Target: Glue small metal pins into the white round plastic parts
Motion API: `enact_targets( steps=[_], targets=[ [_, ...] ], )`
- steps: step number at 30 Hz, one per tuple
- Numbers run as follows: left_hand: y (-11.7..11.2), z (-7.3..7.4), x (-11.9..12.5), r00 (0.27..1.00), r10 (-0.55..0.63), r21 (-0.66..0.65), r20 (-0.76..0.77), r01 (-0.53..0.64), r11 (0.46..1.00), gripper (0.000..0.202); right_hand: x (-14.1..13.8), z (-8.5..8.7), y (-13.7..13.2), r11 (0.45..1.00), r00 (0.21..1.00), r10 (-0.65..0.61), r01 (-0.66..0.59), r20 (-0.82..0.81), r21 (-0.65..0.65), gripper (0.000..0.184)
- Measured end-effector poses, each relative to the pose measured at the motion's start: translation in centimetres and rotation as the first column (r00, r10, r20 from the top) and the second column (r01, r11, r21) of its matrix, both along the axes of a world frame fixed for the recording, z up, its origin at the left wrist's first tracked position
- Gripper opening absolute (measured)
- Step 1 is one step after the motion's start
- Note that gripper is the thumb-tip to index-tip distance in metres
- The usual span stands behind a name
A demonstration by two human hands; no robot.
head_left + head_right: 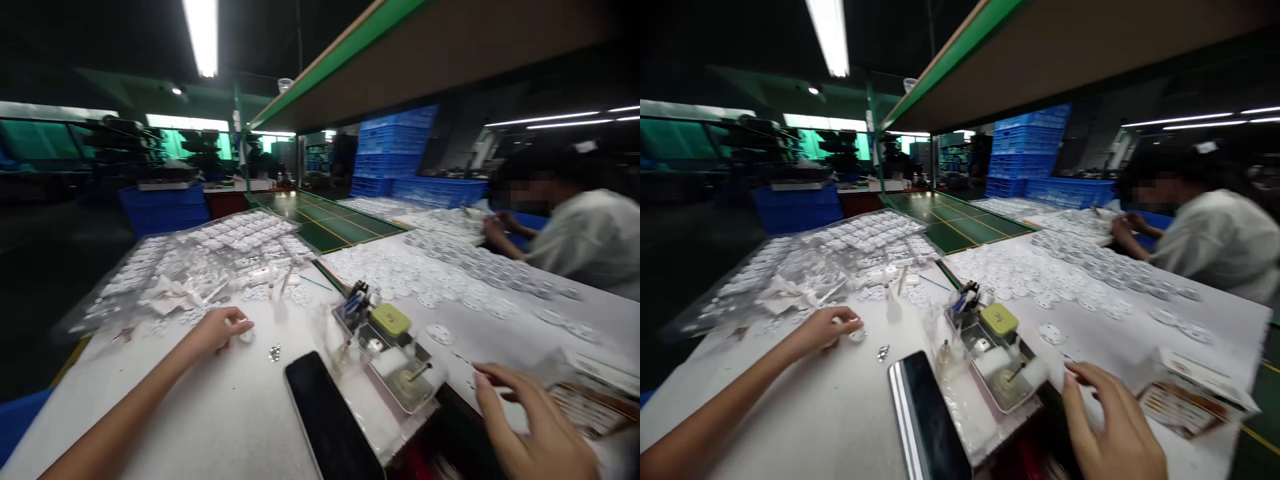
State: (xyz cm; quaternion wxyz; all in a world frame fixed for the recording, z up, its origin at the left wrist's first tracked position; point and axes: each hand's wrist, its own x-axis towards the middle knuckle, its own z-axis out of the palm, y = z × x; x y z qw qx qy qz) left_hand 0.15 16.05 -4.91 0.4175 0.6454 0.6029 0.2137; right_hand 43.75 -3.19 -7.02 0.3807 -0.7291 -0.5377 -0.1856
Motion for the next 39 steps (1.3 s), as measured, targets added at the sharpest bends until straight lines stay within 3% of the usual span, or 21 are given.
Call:
enact_targets(
  steps=[2,6,14,18,22,29,33,39],
  targets=[
    [0.3,-0.1,-1.3,0.994,-0.036,-0.023,-0.101,0.034,0.999,0.051,0.5,0.5,1.0,0.983,0.999,-0.033,0.027,-0.032,-0.179,0.040],
    [0.1,-1.0,-3.1,0.974,-0.002,-0.026,-0.225,-0.004,1.000,0.054,2.5,0.1,4.0,0.874,0.991,-0.133,0.119,0.004,-0.470,0.053],
    [0.3,-3.4,-3.3,0.957,0.156,0.213,-0.245,-0.104,0.972,0.054,5.2,-1.4,10.1,0.744,0.976,-0.184,0.215,0.116,-0.632,0.049],
    [0.7,-4.7,-3.8,0.947,0.243,0.276,-0.212,-0.181,0.944,0.054,5.7,-2.9,12.6,0.772,0.969,-0.167,0.245,0.184,-0.586,0.037],
    [1.0,-5.5,-3.7,0.968,0.223,0.286,-0.117,-0.182,0.941,0.054,6.9,-3.7,14.7,0.795,0.955,-0.221,0.294,0.198,-0.531,0.040],
    [0.4,-5.3,-2.6,0.981,0.174,0.441,-0.088,-0.118,0.890,0.048,8.8,-2.9,17.6,0.800,0.952,-0.263,0.307,0.158,-0.516,0.058],
    [0.2,-5.1,-2.1,0.979,0.165,0.501,-0.117,-0.086,0.861,0.044,9.4,-2.3,18.3,0.794,0.954,-0.263,0.299,0.145,-0.530,0.052],
    [0.1,-4.5,-1.8,0.983,0.124,0.513,-0.136,-0.037,0.858,0.041,9.7,-2.0,18.0,0.830,0.976,-0.177,0.217,0.127,-0.514,0.042]
  ],
)
